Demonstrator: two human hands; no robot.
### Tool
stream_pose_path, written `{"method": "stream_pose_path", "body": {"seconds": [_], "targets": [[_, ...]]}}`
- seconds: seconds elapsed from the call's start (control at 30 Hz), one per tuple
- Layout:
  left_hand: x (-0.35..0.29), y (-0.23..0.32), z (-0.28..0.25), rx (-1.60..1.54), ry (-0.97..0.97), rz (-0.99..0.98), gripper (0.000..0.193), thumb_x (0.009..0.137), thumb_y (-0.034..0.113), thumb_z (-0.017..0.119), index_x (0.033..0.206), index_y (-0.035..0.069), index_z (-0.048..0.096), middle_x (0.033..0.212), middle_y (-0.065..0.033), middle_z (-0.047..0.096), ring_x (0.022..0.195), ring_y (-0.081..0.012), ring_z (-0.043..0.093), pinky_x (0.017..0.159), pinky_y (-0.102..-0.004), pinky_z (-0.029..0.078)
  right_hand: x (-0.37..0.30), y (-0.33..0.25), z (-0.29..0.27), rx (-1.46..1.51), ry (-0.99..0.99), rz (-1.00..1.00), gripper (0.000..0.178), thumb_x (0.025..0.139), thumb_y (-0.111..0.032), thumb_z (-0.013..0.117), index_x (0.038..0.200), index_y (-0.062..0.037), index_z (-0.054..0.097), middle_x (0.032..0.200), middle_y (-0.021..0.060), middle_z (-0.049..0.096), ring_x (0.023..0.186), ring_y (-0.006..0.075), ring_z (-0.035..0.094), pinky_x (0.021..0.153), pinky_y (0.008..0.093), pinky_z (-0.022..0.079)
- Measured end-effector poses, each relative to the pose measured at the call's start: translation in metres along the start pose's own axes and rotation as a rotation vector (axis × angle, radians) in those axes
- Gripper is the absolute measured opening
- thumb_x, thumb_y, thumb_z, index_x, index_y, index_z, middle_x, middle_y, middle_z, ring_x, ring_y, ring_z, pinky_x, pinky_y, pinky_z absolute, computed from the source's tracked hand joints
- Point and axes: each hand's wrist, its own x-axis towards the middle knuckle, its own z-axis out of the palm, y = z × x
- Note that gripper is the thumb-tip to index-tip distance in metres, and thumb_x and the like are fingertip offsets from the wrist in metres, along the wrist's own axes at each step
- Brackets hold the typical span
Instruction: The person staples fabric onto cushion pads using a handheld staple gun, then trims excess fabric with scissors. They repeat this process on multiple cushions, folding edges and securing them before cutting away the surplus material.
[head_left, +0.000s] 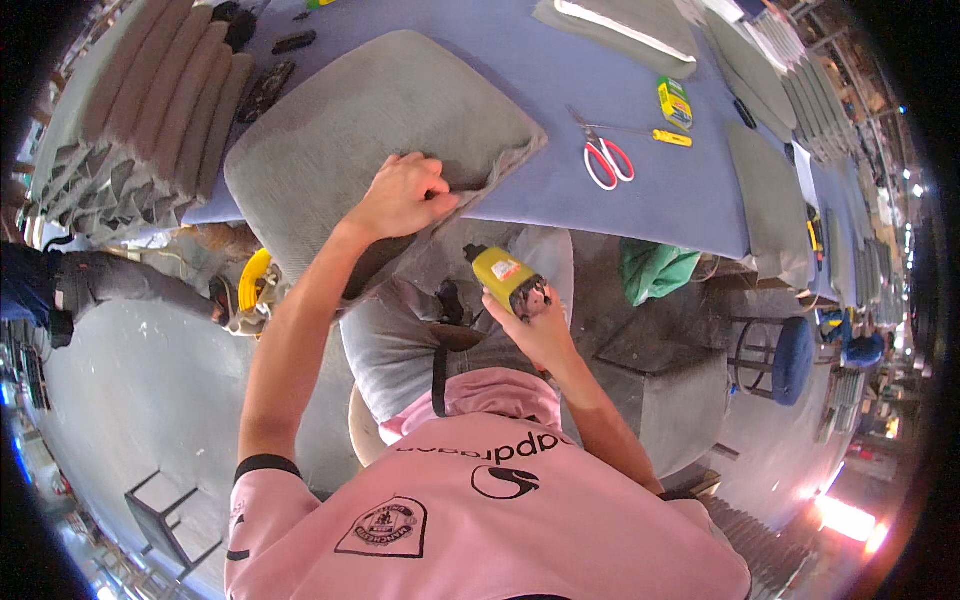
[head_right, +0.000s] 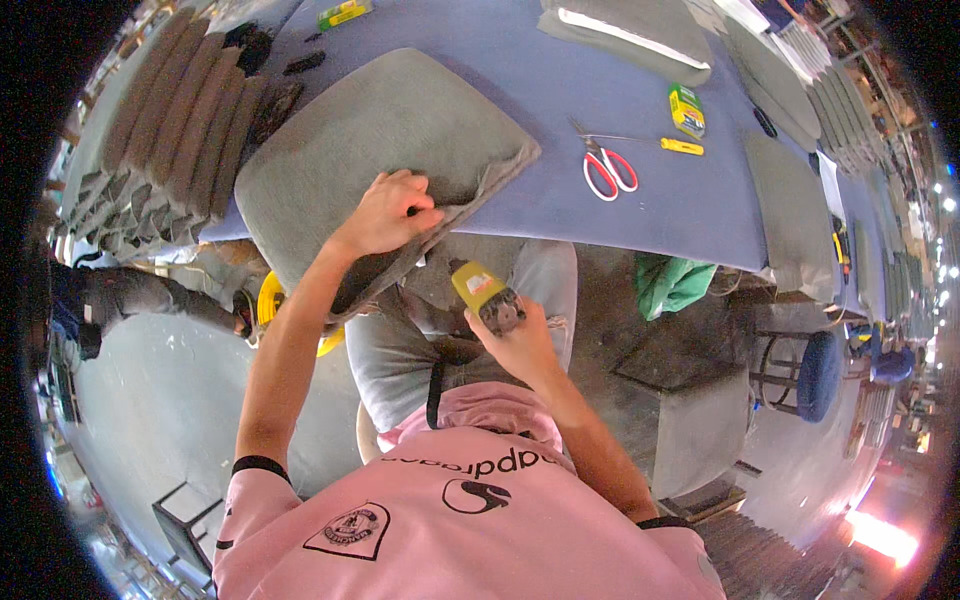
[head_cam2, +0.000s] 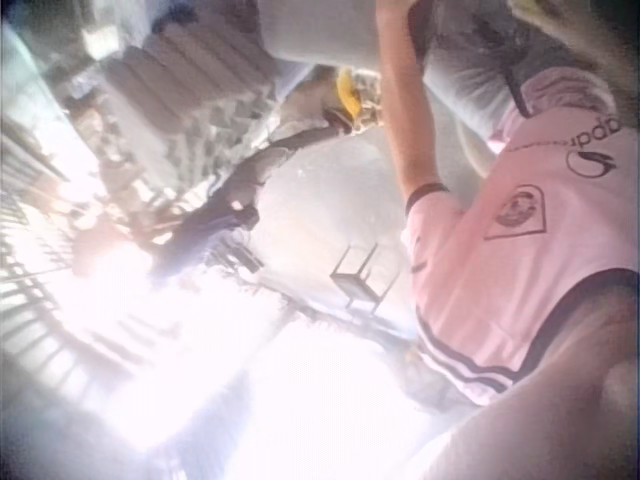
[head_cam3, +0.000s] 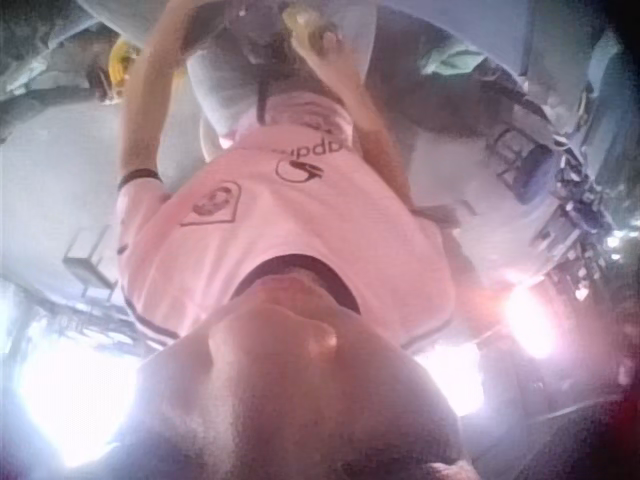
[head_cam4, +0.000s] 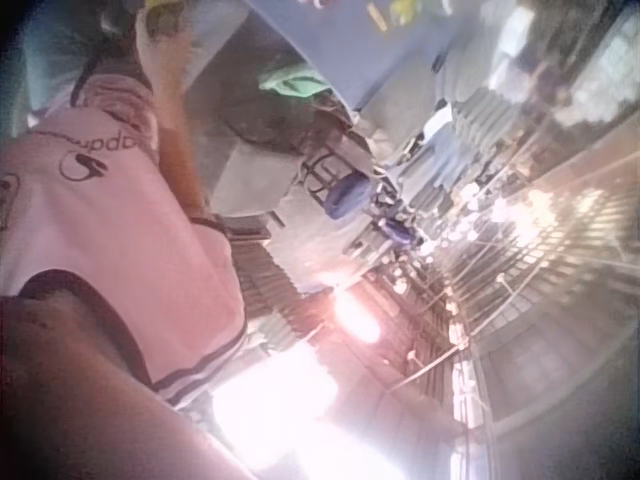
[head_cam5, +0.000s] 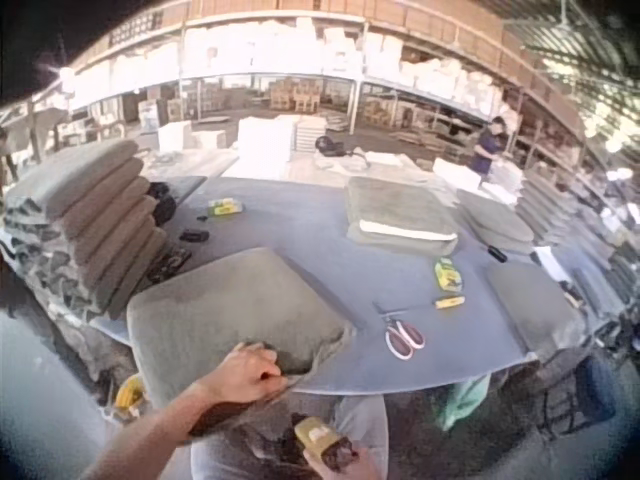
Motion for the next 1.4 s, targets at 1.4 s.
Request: {"method": "stream_pose_path", "body": {"seconds": [1.4], "targets": [[0.027,-0.009,-0.019,0.098,-0.506,0.052,0.039,0.093,0.04,0.072,0.073,0.007,0.068,0.086,-0.01,0.061,0.099,-0.0317,0.063,0.093,-0.0486,0.045,0.067,0.001,-0.03,0.003,-0.309,-0.019,0.07,0.092,-0.035,0.093,0.139,0.0051,0.058,0.112,0.0106,0.076,0.091,0.0146,0.073,0.088,0.0312,0.058]]}}
